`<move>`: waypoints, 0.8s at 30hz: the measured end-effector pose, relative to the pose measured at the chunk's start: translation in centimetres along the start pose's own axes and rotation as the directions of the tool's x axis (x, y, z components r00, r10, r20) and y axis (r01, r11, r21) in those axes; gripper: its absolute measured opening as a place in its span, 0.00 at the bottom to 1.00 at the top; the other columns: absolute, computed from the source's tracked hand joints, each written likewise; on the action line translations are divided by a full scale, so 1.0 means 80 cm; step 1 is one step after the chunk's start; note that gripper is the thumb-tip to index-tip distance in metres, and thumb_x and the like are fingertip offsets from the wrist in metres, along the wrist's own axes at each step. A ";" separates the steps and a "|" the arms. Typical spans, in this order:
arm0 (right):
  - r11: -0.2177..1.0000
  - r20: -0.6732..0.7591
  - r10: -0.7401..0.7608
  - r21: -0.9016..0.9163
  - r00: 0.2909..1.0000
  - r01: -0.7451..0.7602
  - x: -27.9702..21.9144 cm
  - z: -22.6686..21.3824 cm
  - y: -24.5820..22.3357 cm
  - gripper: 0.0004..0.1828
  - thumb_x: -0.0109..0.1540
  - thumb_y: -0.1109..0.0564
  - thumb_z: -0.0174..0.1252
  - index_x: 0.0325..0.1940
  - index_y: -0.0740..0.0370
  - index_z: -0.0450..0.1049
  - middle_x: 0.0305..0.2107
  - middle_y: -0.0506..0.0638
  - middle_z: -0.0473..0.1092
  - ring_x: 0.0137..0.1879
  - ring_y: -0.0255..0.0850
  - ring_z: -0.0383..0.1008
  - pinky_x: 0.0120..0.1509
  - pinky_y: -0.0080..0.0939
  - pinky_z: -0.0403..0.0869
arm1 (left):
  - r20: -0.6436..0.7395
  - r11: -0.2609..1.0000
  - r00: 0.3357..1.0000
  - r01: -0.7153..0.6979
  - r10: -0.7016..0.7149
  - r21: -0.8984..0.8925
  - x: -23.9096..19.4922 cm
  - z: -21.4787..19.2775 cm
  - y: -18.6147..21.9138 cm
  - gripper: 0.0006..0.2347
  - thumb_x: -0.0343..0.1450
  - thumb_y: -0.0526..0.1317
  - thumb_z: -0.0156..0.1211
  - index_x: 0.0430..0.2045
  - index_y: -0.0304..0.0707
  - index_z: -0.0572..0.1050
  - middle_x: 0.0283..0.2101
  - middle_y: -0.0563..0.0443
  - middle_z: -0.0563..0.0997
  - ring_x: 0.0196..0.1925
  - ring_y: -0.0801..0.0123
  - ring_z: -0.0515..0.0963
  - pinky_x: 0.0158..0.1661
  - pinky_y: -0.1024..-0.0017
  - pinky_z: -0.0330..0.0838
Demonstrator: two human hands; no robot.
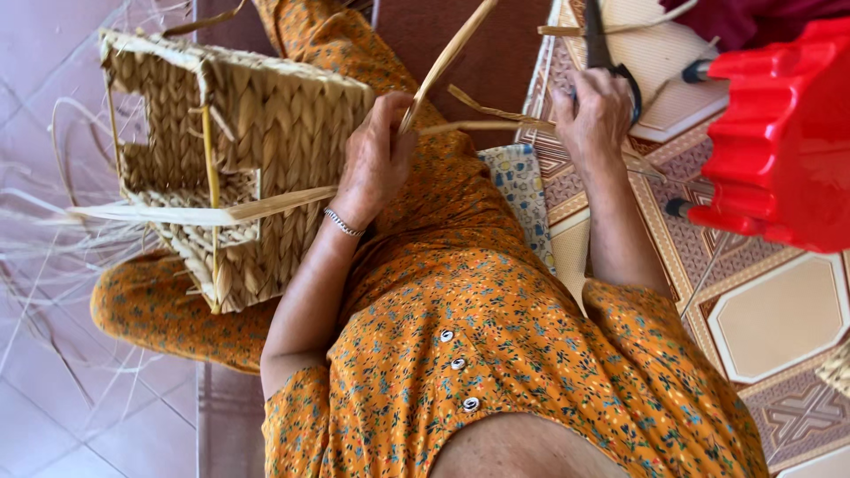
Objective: The person weaves a rectangular basket using dried palm leaves, interlacing strands along the rim and trimming excess material with scissors.
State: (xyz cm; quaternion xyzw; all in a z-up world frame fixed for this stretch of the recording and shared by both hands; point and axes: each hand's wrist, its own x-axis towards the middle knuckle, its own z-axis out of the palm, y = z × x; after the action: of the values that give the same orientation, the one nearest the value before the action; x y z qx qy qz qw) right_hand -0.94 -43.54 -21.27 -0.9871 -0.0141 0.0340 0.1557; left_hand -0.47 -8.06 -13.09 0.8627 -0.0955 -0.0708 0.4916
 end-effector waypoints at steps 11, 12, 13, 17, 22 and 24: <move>0.721 -0.052 -0.525 0.504 0.850 0.476 -0.002 -0.064 -0.218 0.10 0.67 0.62 0.65 0.53 0.65 0.78 0.42 0.54 0.75 0.45 0.43 0.78 0.48 0.44 0.78 | -0.033 0.999 0.999 -0.028 0.029 0.027 -0.031 -0.021 0.032 0.15 0.73 0.42 0.67 0.49 0.38 0.71 0.31 0.42 0.83 0.31 0.57 0.84 0.31 0.61 0.77; 0.691 -0.092 -0.573 0.481 0.814 0.540 -0.003 -0.070 -0.219 0.09 0.67 0.62 0.66 0.51 0.64 0.79 0.40 0.52 0.76 0.43 0.42 0.78 0.47 0.43 0.78 | 0.000 0.984 0.999 -0.034 0.035 0.173 -0.037 -0.027 0.034 0.16 0.72 0.46 0.69 0.46 0.39 0.72 0.28 0.43 0.82 0.30 0.52 0.83 0.29 0.58 0.75; 0.656 -0.131 -0.619 0.456 0.774 0.601 0.000 -0.073 -0.221 0.09 0.66 0.61 0.68 0.49 0.63 0.79 0.37 0.50 0.76 0.41 0.41 0.78 0.45 0.42 0.78 | -0.025 0.979 0.998 -0.057 0.064 0.197 -0.042 -0.033 0.037 0.13 0.72 0.45 0.67 0.44 0.39 0.73 0.30 0.43 0.82 0.30 0.52 0.83 0.28 0.58 0.75; 0.675 0.015 -0.530 0.613 0.848 0.411 0.012 -0.084 -0.212 0.06 0.68 0.59 0.67 0.48 0.62 0.83 0.30 0.49 0.79 0.31 0.33 0.76 0.33 0.34 0.74 | -0.041 0.965 0.993 -0.097 0.110 0.243 -0.048 -0.063 0.044 0.07 0.73 0.42 0.65 0.32 0.40 0.76 0.29 0.45 0.81 0.27 0.53 0.81 0.26 0.59 0.75; 0.674 0.213 -0.262 0.738 0.941 0.021 0.034 -0.114 -0.120 0.05 0.71 0.59 0.65 0.49 0.62 0.83 0.28 0.46 0.75 0.25 0.25 0.66 0.27 0.28 0.60 | -0.082 0.944 0.989 -0.091 0.122 0.317 -0.066 -0.131 0.042 0.08 0.74 0.39 0.66 0.27 0.36 0.77 0.29 0.45 0.79 0.30 0.49 0.80 0.31 0.59 0.74; 0.661 0.126 -0.276 0.744 0.953 0.094 0.038 -0.114 -0.075 0.04 0.73 0.62 0.63 0.51 0.65 0.82 0.32 0.46 0.77 0.34 0.25 0.71 0.39 0.27 0.67 | -0.079 0.961 0.993 -0.066 0.091 0.270 -0.072 -0.150 0.056 0.06 0.73 0.38 0.66 0.29 0.36 0.80 0.30 0.46 0.80 0.30 0.50 0.80 0.31 0.59 0.74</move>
State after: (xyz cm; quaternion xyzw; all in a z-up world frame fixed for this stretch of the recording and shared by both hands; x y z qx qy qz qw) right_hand 2.65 -40.49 -10.99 -0.8252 -0.1180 0.1336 0.5360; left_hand -3.89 1.06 -2.95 0.9188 -0.1159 0.0013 0.3773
